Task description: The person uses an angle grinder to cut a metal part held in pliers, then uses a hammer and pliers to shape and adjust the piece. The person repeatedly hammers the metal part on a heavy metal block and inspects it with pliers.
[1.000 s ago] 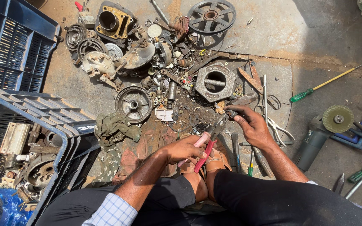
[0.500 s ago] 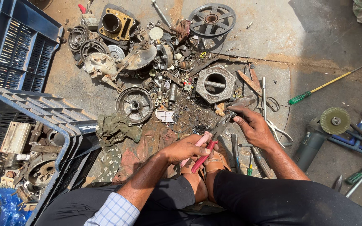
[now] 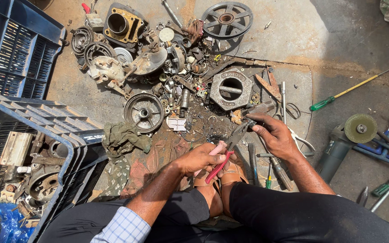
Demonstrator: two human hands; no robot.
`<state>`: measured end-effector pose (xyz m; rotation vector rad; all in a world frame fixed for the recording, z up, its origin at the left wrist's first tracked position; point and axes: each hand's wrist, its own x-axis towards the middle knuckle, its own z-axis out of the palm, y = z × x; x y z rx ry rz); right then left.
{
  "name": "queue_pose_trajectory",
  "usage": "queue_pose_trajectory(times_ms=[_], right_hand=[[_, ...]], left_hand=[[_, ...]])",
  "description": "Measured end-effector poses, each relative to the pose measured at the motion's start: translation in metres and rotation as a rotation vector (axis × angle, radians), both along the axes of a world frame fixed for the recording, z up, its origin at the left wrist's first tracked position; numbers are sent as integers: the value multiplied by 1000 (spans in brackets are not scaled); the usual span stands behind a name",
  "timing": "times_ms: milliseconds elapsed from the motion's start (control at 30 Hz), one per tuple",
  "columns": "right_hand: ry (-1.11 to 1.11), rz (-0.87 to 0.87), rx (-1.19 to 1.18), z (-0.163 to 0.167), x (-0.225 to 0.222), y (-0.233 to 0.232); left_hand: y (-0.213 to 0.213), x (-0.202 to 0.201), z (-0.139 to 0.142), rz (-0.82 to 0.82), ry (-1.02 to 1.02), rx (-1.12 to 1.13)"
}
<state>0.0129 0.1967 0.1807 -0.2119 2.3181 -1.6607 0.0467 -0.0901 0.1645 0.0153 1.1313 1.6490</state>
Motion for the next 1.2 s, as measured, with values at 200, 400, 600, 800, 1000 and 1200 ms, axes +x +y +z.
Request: queue_pose_trajectory(times_ms=[200,400,600,800,1000,1200], right_hand=[[-97,42,-154,0,-2,3],[-151,-17,-255,-8,1,0],[-189,-55,-238,-19,7,1],[-150,-50,-315,-20,10,6],[-204,-90,-508,-28,13,1],[-346,-65,-638,-28,13,0]], left_hand=[[4,1,-2,20,272,50],[24,10,19,6,250,-301],[35,17,27,42,250,-350],[41,24,25,102,64,-313],[40,22,22,72,39,-220],[36,16,16,0,113,-273]])
